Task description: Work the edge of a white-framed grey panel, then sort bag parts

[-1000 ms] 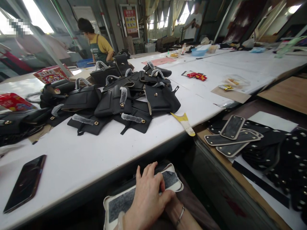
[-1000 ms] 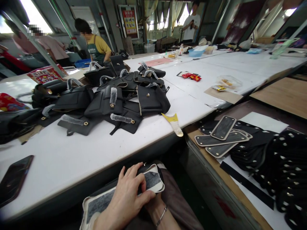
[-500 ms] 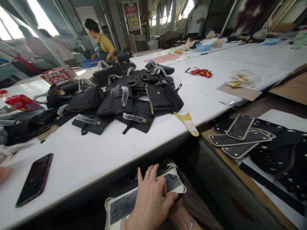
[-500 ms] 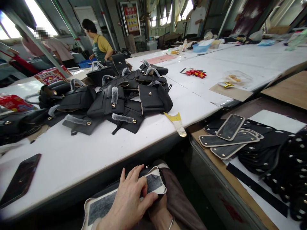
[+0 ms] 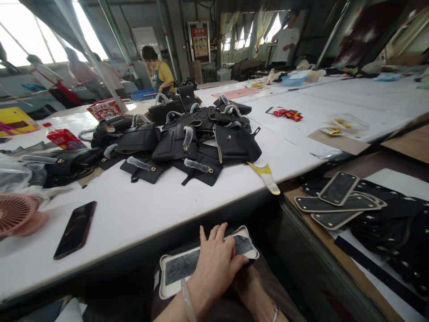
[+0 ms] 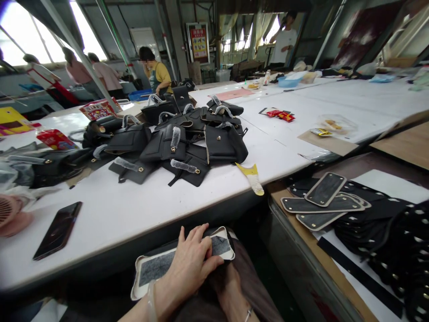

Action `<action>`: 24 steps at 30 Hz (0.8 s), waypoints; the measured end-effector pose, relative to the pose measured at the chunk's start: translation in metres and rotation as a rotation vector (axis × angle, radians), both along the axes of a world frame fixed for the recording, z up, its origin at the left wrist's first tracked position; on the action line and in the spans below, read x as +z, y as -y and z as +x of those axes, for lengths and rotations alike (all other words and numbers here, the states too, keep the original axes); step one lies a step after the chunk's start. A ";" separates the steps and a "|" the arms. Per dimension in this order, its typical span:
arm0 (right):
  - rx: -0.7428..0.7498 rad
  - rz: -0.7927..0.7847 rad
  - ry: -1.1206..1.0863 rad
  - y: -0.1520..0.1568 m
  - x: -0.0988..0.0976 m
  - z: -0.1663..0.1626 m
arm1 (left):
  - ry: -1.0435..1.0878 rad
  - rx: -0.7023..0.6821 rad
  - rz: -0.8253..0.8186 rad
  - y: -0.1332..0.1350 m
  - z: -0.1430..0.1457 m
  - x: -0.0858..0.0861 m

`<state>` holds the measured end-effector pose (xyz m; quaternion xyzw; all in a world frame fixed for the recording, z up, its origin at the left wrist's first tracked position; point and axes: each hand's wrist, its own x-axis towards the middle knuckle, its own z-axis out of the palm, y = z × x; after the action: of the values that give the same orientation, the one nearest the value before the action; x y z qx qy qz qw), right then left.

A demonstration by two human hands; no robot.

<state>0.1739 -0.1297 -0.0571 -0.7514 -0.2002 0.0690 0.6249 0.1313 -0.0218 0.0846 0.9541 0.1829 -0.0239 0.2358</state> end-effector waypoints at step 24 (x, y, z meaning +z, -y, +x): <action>0.178 -0.444 1.227 0.041 0.047 -0.024 | 0.568 0.322 0.084 0.017 -0.077 -0.032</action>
<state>0.1501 -0.1708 -0.0098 -0.7460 -0.5624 -0.2810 0.2195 0.0545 -0.0386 0.0530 0.8904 0.2595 0.2882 0.2383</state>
